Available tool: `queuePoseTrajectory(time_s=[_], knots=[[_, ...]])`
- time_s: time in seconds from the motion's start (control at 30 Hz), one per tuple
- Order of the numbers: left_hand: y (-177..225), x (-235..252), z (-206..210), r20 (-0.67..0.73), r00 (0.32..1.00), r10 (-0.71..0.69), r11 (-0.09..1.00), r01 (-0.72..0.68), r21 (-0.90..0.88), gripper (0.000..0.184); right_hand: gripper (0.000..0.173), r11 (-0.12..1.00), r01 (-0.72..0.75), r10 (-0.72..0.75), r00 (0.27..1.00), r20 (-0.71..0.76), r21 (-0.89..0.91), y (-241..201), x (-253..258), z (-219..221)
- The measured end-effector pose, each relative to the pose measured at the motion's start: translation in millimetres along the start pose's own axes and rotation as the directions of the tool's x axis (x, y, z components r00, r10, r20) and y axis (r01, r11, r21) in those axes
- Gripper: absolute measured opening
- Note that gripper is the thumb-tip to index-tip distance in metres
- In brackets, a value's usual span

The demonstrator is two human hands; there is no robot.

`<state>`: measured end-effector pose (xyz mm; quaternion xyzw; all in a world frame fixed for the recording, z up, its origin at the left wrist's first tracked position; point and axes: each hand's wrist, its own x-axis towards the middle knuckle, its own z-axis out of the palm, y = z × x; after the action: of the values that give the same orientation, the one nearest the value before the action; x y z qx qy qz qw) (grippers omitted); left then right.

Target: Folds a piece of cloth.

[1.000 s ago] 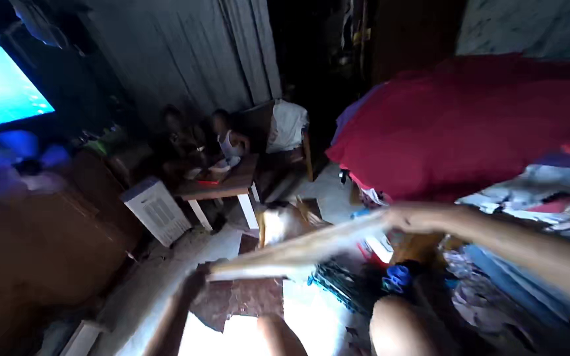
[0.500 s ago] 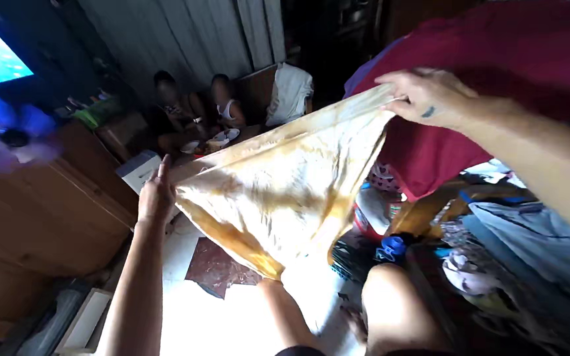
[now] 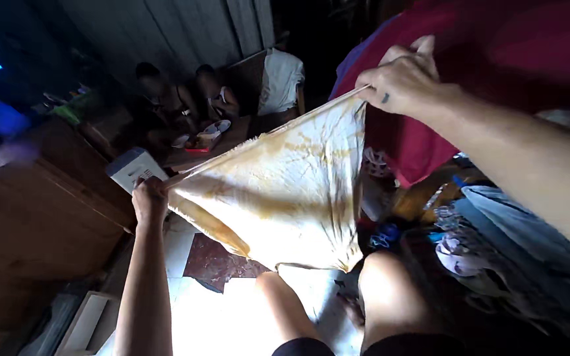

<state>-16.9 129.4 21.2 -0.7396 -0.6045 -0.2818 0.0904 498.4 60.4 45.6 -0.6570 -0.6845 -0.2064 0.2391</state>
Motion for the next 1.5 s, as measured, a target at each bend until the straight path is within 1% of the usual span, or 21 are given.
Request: queuePoseTrajectory(time_s=[0.1,0.2,0.23,0.27,0.33,0.4,0.47,0.53,0.6,0.63,0.7,0.77,0.8,0.83,0.9,0.97,1.07,1.2,1.3,1.4,1.5], knots=[[-23.4,-12.2,4.4,0.017,1.000,-0.026,1.000,0.026,-0.001,0.020,0.017,0.998,-0.028,0.027,0.999,0.030,0.063,-8.1,-4.0,16.2],[-65.6,-57.3,5.9,-0.006,0.995,-0.097,0.944,0.090,-0.318,0.029,0.016,0.988,-0.013,0.002,0.998,0.069,0.152,-16.7,-25.1,38.8],[-78.2,-82.1,7.5,-0.037,0.990,-0.134,0.848,0.095,-0.522,0.030,0.015,0.980,0.010,-0.022,0.998,0.062,0.199,-19.0,-37.9,49.8],[-81.0,-109.2,5.5,-0.053,0.980,-0.191,0.689,0.096,-0.719,0.024,0.013,0.968,0.024,-0.040,0.998,0.056,0.252,-20.3,-53.0,63.1],[-64.1,-166.5,-7.0,-0.036,0.964,-0.264,0.399,0.075,-0.914,0.024,0.011,0.925,0.004,-0.046,0.994,0.101,0.379,-18.6,-88.8,92.4],[-35.0,-215.4,-16.9,-0.023,0.987,-0.159,0.259,0.019,-0.966,0.024,0.017,0.874,-0.081,-0.021,0.979,0.203,0.479,-4.8,-129.1,127.6],[6.4,-245.4,-13.5,-0.015,0.996,0.082,0.161,-0.028,-0.987,0.017,0.020,0.837,-0.249,0.079,0.936,0.342,0.487,17.6,-172.6,162.1],[68.2,-260.2,-2.8,0.031,0.961,0.276,0.165,-0.016,-0.986,0.013,0.023,0.802,-0.433,0.170,0.827,0.537,0.413,41.4,-212.9,183.9],[131.3,-266.3,17.2,0.051,0.896,0.440,0.215,-0.051,-0.975,0.025,0.037,0.739,-0.531,0.159,0.736,0.658,0.415,47.2,-245.6,177.9],[159.1,-264.7,28.2,0.042,0.855,0.518,0.254,-0.106,-0.961,0.026,0.048,0.668,-0.528,0.086,0.755,0.650,0.525,38.4,-257.0,161.4],[204.7,-259.0,46.5,0.059,0.782,0.620,0.353,-0.211,-0.912,0.021,0.063,0.471,-0.338,-0.178,0.869,0.463,0.815,4.4,-275.4,112.7],[238.4,-255.7,54.7,0.039,0.783,0.621,0.418,-0.288,-0.861,0.017,0.071,0.223,-0.197,-0.419,0.865,0.276,0.955,-40.1,-284.2,64.9],[250.8,-257.4,57.3,-0.006,0.805,0.593,0.422,-0.317,-0.849,0.015,0.065,0.172,-0.159,-0.445,0.868,0.221,0.972,-61.2,-289.7,47.9],[260.6,-261.3,63.4,-0.071,0.836,0.544,0.412,-0.340,-0.845,0.014,0.048,0.155,-0.142,-0.400,0.896,0.193,0.978,-78.1,-295.6,36.8],[267.9,-272.2,76.8,-0.132,0.886,0.444,0.455,-0.350,-0.819,0.024,0.016,0.193,-0.151,-0.163,0.969,0.184,0.969,-96.8,-304.0,28.2],[255.4,-290.5,103.8,-0.067,0.927,0.370,0.563,-0.281,-0.777,0.040,0.010,0.277,-0.166,0.065,0.986,0.153,0.947,-90.3,-303.9,34.3],[197.4,-323.5,158.7,0.061,0.988,0.141,0.727,-0.061,-0.684,0.032,0.014,0.363,-0.057,0.197,0.980,-0.017,0.930,-59.8,-290.0,45.7],[88.7,-368.0,191.5,0.121,0.984,-0.128,0.818,0.174,-0.548,0.030,0.014,0.268,0.019,0.305,0.947,-0.103,0.963,-37.5,-266.7,54.9],[33.9,-385.8,191.2,0.107,0.947,-0.303,0.801,0.314,-0.509,0.017,0.017,0.145,0.044,0.266,0.961,-0.081,0.988,-28.6,-253.3,66.6],[-11.0,-395.2,183.6,-0.001,0.946,-0.324,0.843,0.288,-0.454,0.021,0.017,0.062,0.051,0.241,0.968,-0.065,0.997,-27.6,-253.0,63.7],[-36.9,-406.1,141.8,0.014,0.954,-0.300,0.796,0.258,-0.547,0.024,0.016,0.015,-0.012,0.000,1.000,0.012,1.000,-10.6,-285.8,46.6]])
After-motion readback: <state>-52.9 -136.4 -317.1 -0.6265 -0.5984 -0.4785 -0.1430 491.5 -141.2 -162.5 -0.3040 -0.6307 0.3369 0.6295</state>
